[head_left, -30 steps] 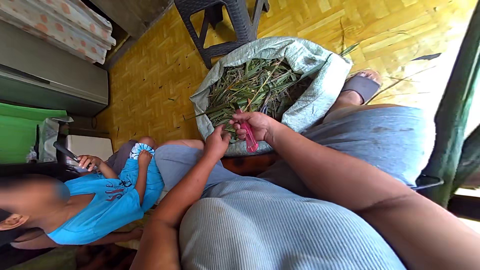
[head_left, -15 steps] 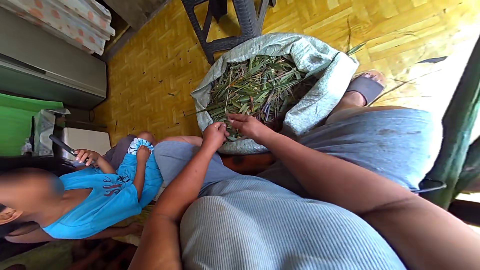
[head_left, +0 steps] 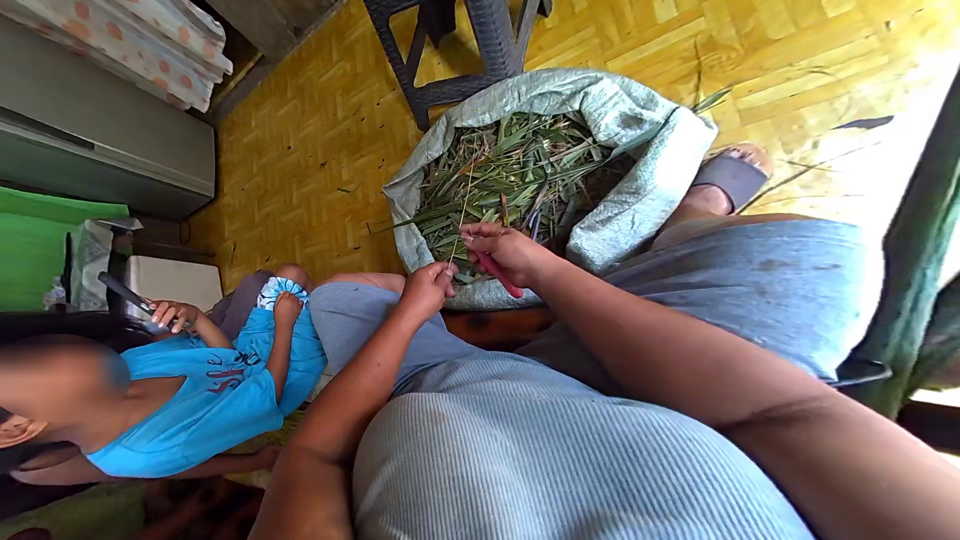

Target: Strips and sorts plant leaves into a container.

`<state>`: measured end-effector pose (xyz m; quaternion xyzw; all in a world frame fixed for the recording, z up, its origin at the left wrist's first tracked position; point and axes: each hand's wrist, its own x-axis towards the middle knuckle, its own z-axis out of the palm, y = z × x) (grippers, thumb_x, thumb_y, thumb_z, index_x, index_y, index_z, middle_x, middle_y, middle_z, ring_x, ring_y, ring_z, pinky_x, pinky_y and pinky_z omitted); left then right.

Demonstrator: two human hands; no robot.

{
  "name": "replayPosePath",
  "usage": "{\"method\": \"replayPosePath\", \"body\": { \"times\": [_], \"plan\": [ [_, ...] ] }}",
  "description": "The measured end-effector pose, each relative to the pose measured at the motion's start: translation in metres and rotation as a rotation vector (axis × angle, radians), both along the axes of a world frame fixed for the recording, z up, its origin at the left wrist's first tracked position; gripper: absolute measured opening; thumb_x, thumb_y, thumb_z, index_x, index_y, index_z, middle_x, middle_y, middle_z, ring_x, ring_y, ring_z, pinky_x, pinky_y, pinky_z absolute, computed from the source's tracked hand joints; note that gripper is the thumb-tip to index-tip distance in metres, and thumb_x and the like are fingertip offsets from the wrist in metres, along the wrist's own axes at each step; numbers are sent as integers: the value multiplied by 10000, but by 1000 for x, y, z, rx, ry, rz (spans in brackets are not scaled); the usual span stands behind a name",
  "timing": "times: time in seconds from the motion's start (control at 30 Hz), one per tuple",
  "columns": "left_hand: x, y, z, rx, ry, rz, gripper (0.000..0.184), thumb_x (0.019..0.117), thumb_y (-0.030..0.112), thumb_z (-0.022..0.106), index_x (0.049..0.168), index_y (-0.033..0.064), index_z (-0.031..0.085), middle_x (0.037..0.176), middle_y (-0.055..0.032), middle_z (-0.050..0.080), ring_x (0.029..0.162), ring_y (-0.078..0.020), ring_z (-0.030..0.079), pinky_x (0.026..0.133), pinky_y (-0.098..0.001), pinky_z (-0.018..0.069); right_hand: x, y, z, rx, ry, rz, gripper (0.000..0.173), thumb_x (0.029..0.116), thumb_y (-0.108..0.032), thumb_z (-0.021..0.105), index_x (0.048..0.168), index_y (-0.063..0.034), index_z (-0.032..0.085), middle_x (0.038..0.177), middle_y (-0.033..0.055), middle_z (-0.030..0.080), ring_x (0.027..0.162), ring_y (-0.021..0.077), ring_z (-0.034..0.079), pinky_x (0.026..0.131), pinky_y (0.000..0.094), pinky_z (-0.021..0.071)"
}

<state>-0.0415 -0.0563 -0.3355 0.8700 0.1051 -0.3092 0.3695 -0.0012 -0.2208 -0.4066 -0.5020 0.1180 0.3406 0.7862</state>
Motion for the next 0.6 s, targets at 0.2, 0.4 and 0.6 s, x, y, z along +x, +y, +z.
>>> {"method": "replayPosePath", "body": {
  "times": [0.2, 0.4, 0.6],
  "plan": [
    [-11, 7, 4, -114, 46, 114, 307, 1119, 135, 423, 1289, -24, 624, 765, -33, 593, 638, -84, 519, 632, -245, 462, -5, 5, -3, -40, -80, 49, 275, 1064, -140, 557, 1330, -72, 580, 840, 12, 596, 618, 54, 521, 577, 209, 451],
    [-22, -6, 23, -169, 111, 162, 288, 1117, 112, 417, 1255, -34, 623, 726, -9, 525, 614, -68, 474, 613, -214, 429, -1, 0, 2, -45, -19, -54, 283, 1071, -140, 535, 1346, -80, 563, 879, 4, 591, 623, 54, 522, 569, 206, 449],
    [-29, 9, 20, -202, 116, 166, 279, 1111, 95, 424, 1241, -42, 629, 730, -6, 544, 625, -65, 497, 624, -214, 447, 3, -2, -4, -15, 19, -101, 283, 1062, -110, 529, 1343, -87, 559, 885, 7, 580, 608, 53, 511, 548, 196, 442]
  ]
}}
